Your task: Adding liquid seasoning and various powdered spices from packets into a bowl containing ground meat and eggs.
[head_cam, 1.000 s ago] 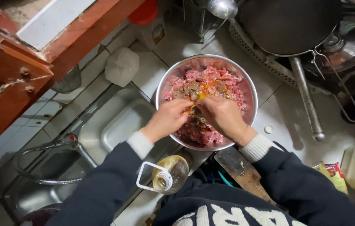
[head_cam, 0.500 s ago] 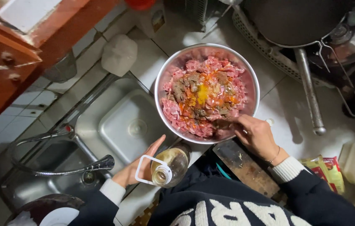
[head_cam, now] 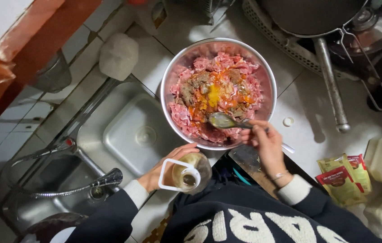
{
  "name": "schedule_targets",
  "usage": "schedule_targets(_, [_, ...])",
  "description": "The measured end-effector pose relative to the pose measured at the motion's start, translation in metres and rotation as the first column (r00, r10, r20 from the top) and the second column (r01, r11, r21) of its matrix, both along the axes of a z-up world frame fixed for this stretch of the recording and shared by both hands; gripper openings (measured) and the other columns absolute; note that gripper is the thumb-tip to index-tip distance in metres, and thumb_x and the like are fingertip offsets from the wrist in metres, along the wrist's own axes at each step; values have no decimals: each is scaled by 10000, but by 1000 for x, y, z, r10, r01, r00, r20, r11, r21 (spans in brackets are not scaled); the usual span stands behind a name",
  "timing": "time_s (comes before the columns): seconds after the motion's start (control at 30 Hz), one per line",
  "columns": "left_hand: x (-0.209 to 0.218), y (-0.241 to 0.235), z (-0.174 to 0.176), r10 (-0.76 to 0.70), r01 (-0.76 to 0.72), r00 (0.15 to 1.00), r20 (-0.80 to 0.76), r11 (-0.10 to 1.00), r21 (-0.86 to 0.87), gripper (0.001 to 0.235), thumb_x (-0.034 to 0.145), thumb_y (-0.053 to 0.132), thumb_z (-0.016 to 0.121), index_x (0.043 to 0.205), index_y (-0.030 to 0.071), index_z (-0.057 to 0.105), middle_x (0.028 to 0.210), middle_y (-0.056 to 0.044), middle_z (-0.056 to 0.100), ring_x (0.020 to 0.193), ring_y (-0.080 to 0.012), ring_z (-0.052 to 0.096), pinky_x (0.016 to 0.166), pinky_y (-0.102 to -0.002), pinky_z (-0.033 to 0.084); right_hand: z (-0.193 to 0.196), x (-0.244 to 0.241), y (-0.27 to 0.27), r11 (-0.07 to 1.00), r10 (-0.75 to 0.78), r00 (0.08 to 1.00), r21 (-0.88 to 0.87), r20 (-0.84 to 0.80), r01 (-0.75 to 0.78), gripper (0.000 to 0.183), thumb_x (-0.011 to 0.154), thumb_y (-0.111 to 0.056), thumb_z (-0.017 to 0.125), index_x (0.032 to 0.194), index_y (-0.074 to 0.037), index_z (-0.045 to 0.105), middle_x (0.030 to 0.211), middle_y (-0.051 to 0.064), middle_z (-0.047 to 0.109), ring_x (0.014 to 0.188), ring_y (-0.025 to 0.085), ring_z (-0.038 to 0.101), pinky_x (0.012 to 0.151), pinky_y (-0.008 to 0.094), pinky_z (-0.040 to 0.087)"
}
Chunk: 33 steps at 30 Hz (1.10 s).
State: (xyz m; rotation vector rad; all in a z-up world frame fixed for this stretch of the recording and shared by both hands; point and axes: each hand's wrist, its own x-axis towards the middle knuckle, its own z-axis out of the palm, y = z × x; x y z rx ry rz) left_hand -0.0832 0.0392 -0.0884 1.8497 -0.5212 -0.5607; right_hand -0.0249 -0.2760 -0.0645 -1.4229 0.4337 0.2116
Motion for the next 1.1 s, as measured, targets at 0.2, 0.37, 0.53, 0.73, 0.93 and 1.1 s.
schedule_targets(0.2, [8, -30, -5, 231, -228, 972, 37, 970, -81, 1151, 431, 549, 1040, 1416, 145, 603, 1382, -140, 689, 1230, -366, 684, 1073, -506, 516, 1, -12, 62, 940, -115, 977, 298, -181, 166, 380, 1090, -136, 437, 1412, -6, 592, 1079, 244, 760, 934, 259, 778, 822, 406, 667])
schedule_targets(0.37, [11, -50, -18, 232, -232, 965, 121, 973, -9, 1236, 381, 698, 966, 1403, 96, 618, 1323, -137, 701, 1270, -357, 641, 1154, -458, 465, -5, -5, 72, 942, -109, 976, 295, -188, 162, 406, 1096, -152, 427, 1434, 10, 583, 1103, 229, 747, 940, 261, 780, 826, 411, 665])
schedule_targets(0.53, [24, -64, -33, 202, -181, 965, 167, 974, -136, 1276, 438, 685, 970, 1438, 17, 544, 1393, -179, 649, 1343, -403, 556, 1211, -520, 383, -13, 1, 72, 935, -169, 963, 277, -208, 223, 366, 1085, -125, 483, 1393, 1, 637, 1061, 239, 779, 922, 244, 785, 818, 371, 651])
schedule_targets(0.73, [7, -80, -110, 342, -412, 898, -276, 873, -262, 1303, 327, 264, 1119, 1452, 27, 505, 1355, -180, 682, 1289, -353, 632, 1195, -507, 447, -35, 10, 72, 878, -239, 917, 332, -319, 345, 338, 1072, -127, 535, 1364, -22, 669, 1059, 253, 782, 875, 230, 768, 806, 354, 638])
schedule_targets(0.93, [36, -67, -70, 333, -467, 881, -335, 724, -508, 823, 444, 122, 1104, 1168, 14, 728, 1044, -87, 773, 999, -213, 698, 881, -472, 640, -10, 22, 81, 880, -298, 918, 297, -262, 371, 291, 1073, -127, 569, 1302, -12, 707, 1104, 151, 775, 926, 191, 744, 846, 338, 645])
schedule_targets(1.1, [61, -61, 9, 211, -345, 922, -324, 827, -443, 632, 518, 40, 1051, 1077, 30, 756, 938, -60, 791, 908, -134, 715, 831, -359, 631, 32, 26, 78, 907, -235, 950, 307, -203, 290, 342, 1102, -120, 502, 1371, 6, 671, 1171, 194, 739, 973, 251, 722, 844, 406, 663])
